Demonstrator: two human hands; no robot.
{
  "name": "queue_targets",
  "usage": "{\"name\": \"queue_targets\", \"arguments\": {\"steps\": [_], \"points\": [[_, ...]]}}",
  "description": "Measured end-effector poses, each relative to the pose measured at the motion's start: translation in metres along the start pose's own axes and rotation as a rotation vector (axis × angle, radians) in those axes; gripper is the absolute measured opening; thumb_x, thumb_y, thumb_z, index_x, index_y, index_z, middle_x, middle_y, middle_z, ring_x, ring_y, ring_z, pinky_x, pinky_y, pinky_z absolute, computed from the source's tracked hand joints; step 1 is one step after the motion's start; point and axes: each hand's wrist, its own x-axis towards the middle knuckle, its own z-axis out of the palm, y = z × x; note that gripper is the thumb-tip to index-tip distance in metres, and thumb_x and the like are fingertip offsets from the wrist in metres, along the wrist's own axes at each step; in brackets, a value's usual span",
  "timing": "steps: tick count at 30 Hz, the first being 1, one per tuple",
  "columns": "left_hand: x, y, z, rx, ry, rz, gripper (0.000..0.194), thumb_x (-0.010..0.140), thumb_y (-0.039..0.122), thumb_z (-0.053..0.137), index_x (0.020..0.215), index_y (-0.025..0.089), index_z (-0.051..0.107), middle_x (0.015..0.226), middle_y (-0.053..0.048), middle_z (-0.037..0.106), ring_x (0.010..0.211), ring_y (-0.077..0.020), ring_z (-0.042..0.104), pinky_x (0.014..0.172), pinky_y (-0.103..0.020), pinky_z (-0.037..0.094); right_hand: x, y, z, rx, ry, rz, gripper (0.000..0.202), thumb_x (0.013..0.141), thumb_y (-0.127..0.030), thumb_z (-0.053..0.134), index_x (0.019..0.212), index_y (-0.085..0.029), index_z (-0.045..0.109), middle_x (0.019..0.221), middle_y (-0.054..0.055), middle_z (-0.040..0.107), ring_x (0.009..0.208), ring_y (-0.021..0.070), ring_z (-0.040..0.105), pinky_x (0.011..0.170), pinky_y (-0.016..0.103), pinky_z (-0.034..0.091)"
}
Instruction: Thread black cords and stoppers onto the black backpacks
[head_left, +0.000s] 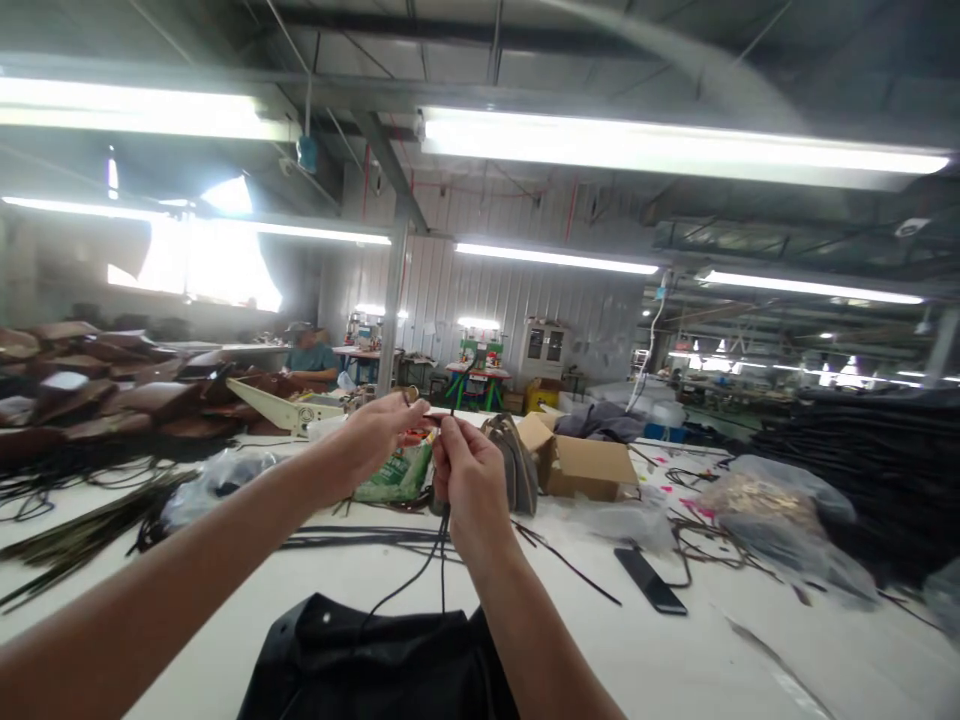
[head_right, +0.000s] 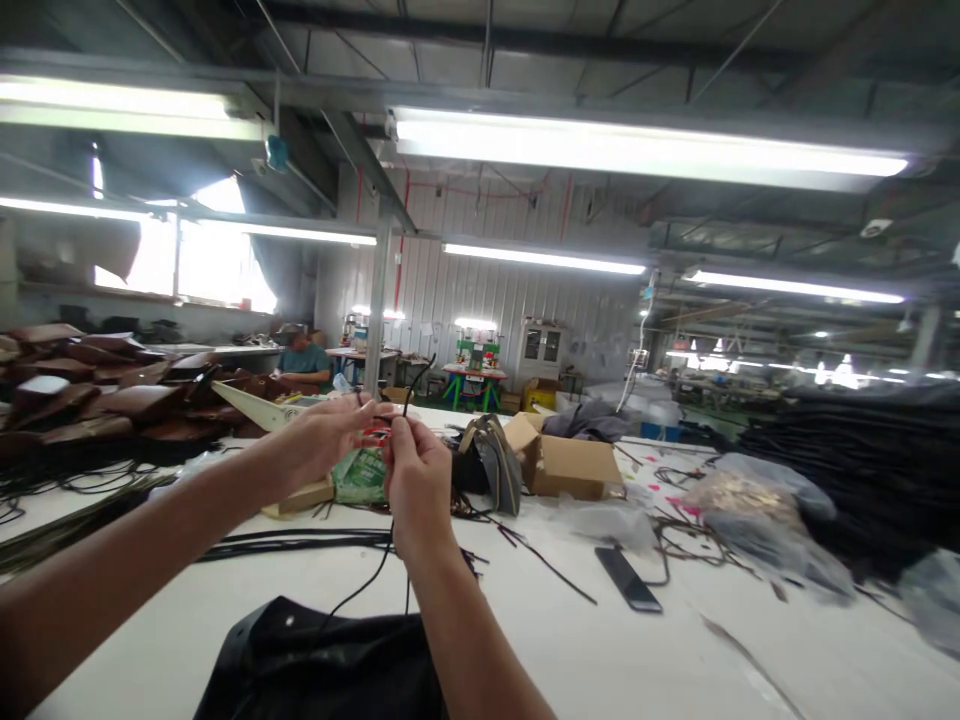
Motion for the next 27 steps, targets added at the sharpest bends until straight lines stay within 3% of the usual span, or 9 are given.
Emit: {"name": "queue_targets", "arguments": {"steps": [3, 6, 10, 12, 15, 18, 23, 27], "points": [[-0.021, -0.053, -0.015, -0.261, -0.086, -0.192, 0.063, 0.083, 0.070, 0.091, 0.110, 0.014, 0.079, 0.133, -0.020, 0.076, 0.130, -0.0350, 0.069, 0.112, -0.045, 0.054, -0.006, 0.014, -0.007, -0.122, 0.008, -0.040, 0.046, 0.093, -0.060, 0.076, 0.080, -0.019, 0.061, 0.067, -0.004, 0.051, 0.051, 0.0079, 0.031, 0.044, 0.024, 0.021], [-0.030, -0.070, -0.016, -0.315, -0.088, -0.179, 0.061, 0.086, 0.066, 0.092, 0.118, 0.016, 0.081, 0.133, -0.018, 0.077, 0.121, -0.0309, 0.072, 0.100, -0.040, 0.060, -0.011, 0.018, -0.009, -0.304, -0.088, -0.069, 0.043, 0.098, -0.052, 0.070, 0.074, -0.018, 0.063, 0.066, 0.000, 0.056, 0.056, 0.0112, 0.041, 0.050, 0.025, 0.028], [-0.030, -0.046, -0.004, -0.294, -0.026, -0.137, 0.062, 0.087, 0.061, 0.093, 0.124, 0.012, 0.082, 0.121, -0.018, 0.081, 0.087, -0.0207, 0.073, 0.069, -0.028, 0.058, -0.015, 0.016, -0.009, -0.392, -0.174, -0.074, 0.040, 0.100, -0.049, 0.067, 0.082, -0.015, 0.077, 0.066, 0.001, 0.060, 0.054, 0.0122, 0.042, 0.050, 0.027, 0.029], [-0.028, -0.034, 0.000, -0.318, -0.021, -0.136, 0.065, 0.085, 0.059, 0.095, 0.127, 0.011, 0.082, 0.121, -0.020, 0.081, 0.084, -0.0215, 0.073, 0.063, -0.028, 0.057, -0.015, 0.014, -0.010, -0.419, -0.180, -0.085, 0.040, 0.101, -0.049, 0.067, 0.085, -0.015, 0.079, 0.067, 0.001, 0.061, 0.052, 0.0115, 0.041, 0.049, 0.028, 0.027], [-0.025, -0.027, -0.002, -0.353, -0.015, -0.110, 0.066, 0.084, 0.058, 0.096, 0.129, 0.013, 0.083, 0.128, -0.022, 0.079, 0.104, -0.0300, 0.076, 0.067, -0.031, 0.061, -0.012, 0.010, -0.011, -0.468, -0.175, -0.082, 0.038, 0.101, -0.045, 0.067, 0.080, -0.015, 0.078, 0.064, 0.002, 0.061, 0.052, 0.0113, 0.040, 0.048, 0.027, 0.026], [-0.026, -0.028, -0.007, -0.339, -0.002, -0.095, 0.067, 0.079, 0.061, 0.098, 0.124, 0.013, 0.085, 0.130, -0.021, 0.079, 0.112, -0.0312, 0.075, 0.078, -0.033, 0.065, -0.010, 0.007, -0.011, -0.476, -0.174, -0.086, 0.036, 0.099, -0.043, 0.067, 0.083, -0.014, 0.080, 0.066, 0.003, 0.063, 0.055, 0.0130, 0.046, 0.050, 0.027, 0.030], [-0.024, -0.024, -0.006, -0.267, -0.011, -0.070, 0.059, 0.076, 0.061, 0.100, 0.108, 0.013, 0.086, 0.116, -0.017, 0.080, 0.105, -0.0264, 0.075, 0.086, -0.031, 0.065, -0.007, 0.003, -0.008, -0.490, -0.173, -0.112, 0.035, 0.097, -0.043, 0.066, 0.089, -0.015, 0.084, 0.069, 0.004, 0.064, 0.059, 0.0153, 0.051, 0.052, 0.027, 0.034], [-0.014, -0.008, 0.002, -0.203, -0.014, -0.008, 0.050, 0.083, 0.060, 0.094, 0.095, 0.014, 0.078, 0.098, -0.013, 0.078, 0.081, -0.0222, 0.071, 0.067, -0.030, 0.061, 0.000, -0.001, -0.005, -0.481, -0.171, -0.153, 0.039, 0.096, -0.048, 0.068, 0.076, -0.015, 0.078, 0.066, 0.003, 0.062, 0.056, 0.0137, 0.048, 0.051, 0.027, 0.033]]}}
